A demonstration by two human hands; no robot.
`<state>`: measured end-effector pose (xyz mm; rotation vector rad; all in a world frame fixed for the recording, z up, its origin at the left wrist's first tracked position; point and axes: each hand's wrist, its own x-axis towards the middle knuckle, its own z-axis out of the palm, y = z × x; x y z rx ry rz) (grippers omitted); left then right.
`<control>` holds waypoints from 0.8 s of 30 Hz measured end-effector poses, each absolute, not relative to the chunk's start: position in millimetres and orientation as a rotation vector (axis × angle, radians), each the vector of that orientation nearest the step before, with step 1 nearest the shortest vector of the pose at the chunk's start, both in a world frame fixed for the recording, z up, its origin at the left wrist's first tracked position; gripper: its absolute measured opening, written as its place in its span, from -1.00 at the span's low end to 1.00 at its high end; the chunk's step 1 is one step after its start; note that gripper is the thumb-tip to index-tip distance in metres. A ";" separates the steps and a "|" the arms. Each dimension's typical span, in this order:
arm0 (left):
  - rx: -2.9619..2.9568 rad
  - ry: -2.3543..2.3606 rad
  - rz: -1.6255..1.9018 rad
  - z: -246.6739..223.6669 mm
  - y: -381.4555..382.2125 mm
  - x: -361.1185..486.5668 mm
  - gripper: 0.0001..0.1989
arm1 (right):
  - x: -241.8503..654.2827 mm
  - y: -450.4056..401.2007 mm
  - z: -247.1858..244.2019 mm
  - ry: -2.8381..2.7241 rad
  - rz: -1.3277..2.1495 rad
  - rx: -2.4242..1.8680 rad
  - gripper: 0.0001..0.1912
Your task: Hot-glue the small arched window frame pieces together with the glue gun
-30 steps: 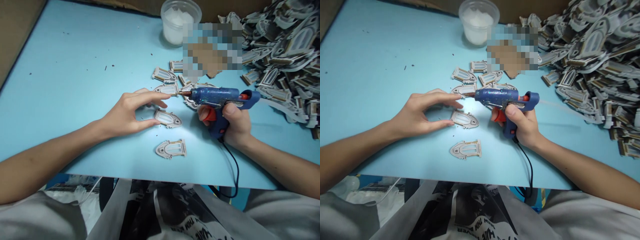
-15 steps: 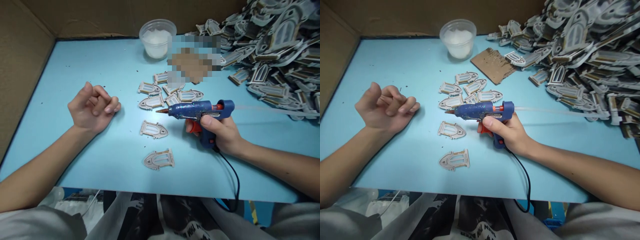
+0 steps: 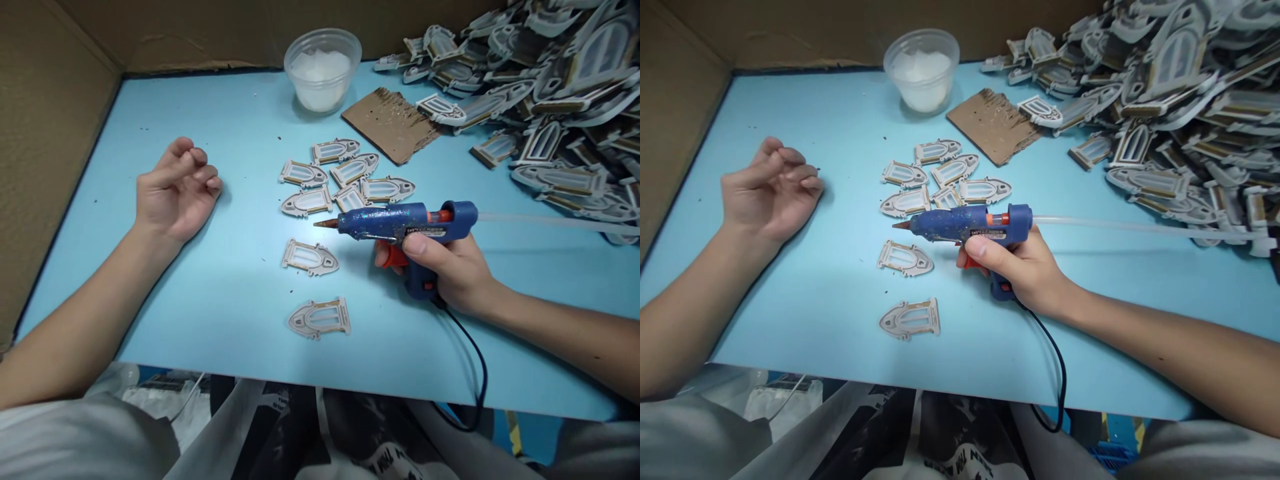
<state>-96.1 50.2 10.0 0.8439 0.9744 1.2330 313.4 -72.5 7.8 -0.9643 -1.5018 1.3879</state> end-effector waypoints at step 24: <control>2.004 1.060 1.112 12.9 18.1 -47.6 -0.36 | 385.7 -45.7 25.4 -2.325 -0.044 -1.481 -0.51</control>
